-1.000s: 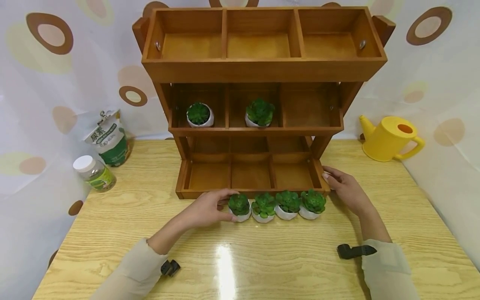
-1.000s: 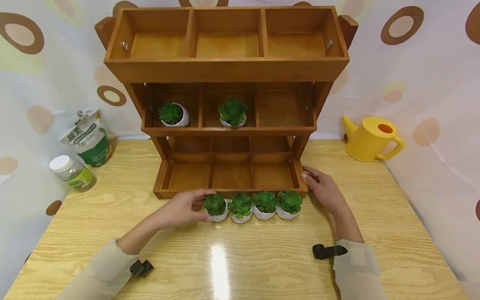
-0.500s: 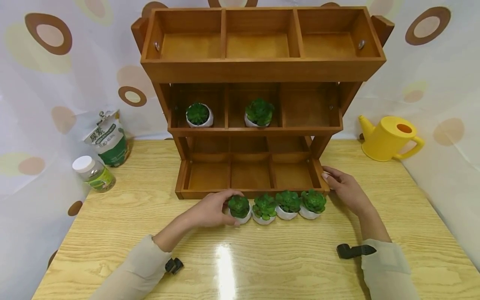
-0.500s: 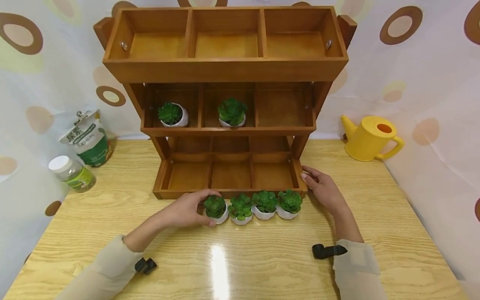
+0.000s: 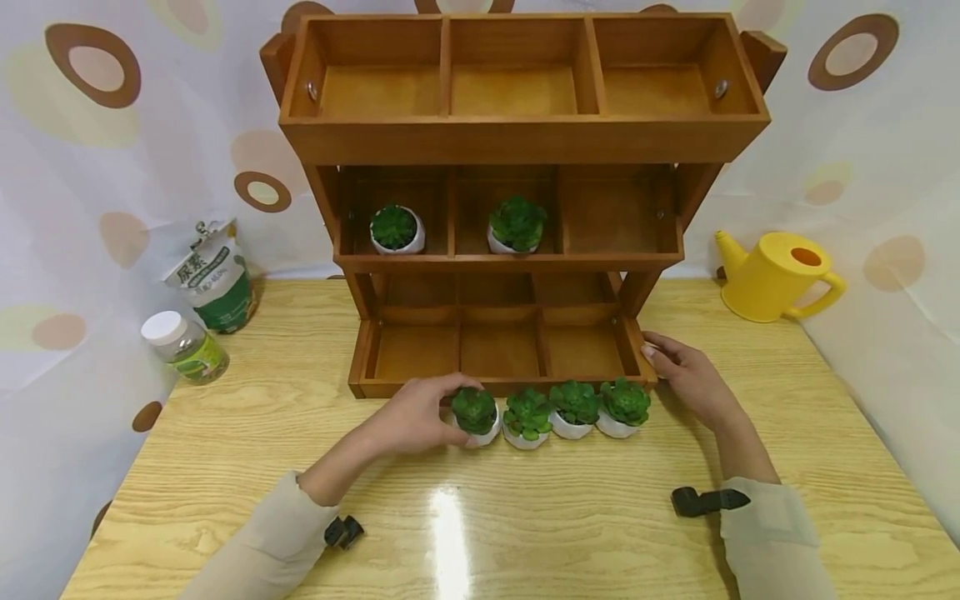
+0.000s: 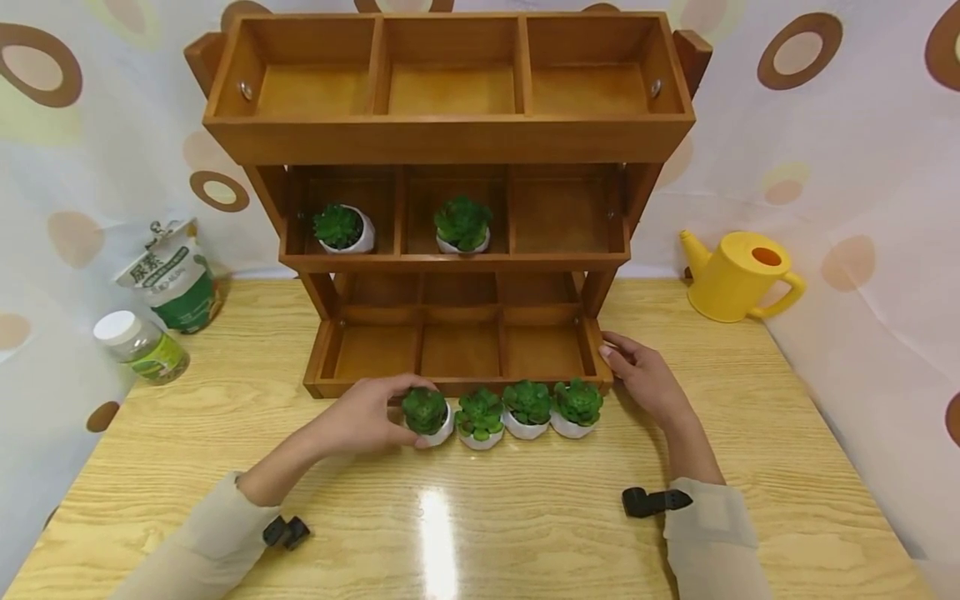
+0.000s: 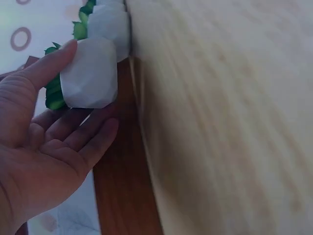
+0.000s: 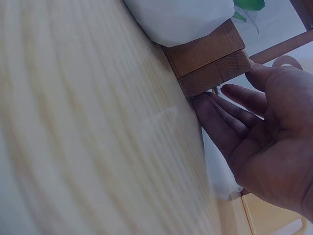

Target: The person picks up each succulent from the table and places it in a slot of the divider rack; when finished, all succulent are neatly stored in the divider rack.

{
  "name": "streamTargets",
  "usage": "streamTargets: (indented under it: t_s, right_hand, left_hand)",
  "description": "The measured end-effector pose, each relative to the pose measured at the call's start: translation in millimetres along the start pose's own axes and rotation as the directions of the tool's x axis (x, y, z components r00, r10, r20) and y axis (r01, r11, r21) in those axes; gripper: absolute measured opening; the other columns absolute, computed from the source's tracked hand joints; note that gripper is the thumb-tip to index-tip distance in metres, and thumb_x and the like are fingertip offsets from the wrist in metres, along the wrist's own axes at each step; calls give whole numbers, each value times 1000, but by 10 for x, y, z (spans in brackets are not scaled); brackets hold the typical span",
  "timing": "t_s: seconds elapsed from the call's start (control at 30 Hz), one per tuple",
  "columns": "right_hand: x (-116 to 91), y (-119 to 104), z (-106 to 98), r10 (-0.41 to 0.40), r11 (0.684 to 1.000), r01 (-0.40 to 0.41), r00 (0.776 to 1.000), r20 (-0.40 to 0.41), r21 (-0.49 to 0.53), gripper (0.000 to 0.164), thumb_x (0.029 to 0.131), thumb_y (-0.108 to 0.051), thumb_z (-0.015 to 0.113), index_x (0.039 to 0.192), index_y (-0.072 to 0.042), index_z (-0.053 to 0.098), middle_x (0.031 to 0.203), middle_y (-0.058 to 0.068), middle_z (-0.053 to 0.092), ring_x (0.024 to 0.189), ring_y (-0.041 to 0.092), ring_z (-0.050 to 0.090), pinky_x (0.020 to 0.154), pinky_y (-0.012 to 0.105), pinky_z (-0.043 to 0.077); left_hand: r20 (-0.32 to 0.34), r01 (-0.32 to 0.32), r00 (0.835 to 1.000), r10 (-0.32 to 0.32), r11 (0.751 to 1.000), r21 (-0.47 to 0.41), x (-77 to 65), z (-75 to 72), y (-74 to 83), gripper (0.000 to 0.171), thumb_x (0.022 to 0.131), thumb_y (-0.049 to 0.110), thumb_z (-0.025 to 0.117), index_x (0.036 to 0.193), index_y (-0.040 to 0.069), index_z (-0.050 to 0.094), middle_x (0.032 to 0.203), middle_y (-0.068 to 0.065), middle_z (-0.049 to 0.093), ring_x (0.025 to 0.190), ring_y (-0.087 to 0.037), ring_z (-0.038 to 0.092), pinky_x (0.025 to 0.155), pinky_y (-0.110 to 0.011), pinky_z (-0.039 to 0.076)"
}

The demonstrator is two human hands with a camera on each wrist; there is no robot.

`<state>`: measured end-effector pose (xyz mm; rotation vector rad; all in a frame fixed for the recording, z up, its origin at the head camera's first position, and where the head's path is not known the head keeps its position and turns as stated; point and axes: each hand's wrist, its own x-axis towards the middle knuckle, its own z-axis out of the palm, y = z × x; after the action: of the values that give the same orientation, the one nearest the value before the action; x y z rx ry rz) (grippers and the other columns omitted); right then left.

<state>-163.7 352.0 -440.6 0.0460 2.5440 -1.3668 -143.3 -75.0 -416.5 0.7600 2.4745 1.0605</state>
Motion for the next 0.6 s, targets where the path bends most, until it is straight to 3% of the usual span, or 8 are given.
streamTargets:
  t_s: [0.23, 0.6]
  right_hand:
    - [17, 5, 4, 9, 1000, -9, 1000, -1, 8, 75, 106, -57, 38, 162, -10, 24, 160, 25, 36, 146, 43, 40, 118, 58, 31]
    - [21, -10, 9, 6, 1000, -6, 1000, 0, 12, 74, 106, -55, 38, 162, -10, 24, 160, 25, 37, 145, 42, 41, 118, 58, 32]
  left_hand:
    - [-31, 5, 1000, -5, 1000, 12, -59, -129, 181, 66, 76, 38, 90, 135, 31, 62, 123, 9, 72, 120, -18, 65, 101, -44, 53]
    - [-157, -35, 987, 39, 999, 31, -43, -342, 448, 61, 73, 35, 92, 128, 31, 67, 115, 12, 73, 118, -15, 66, 100, -47, 53]
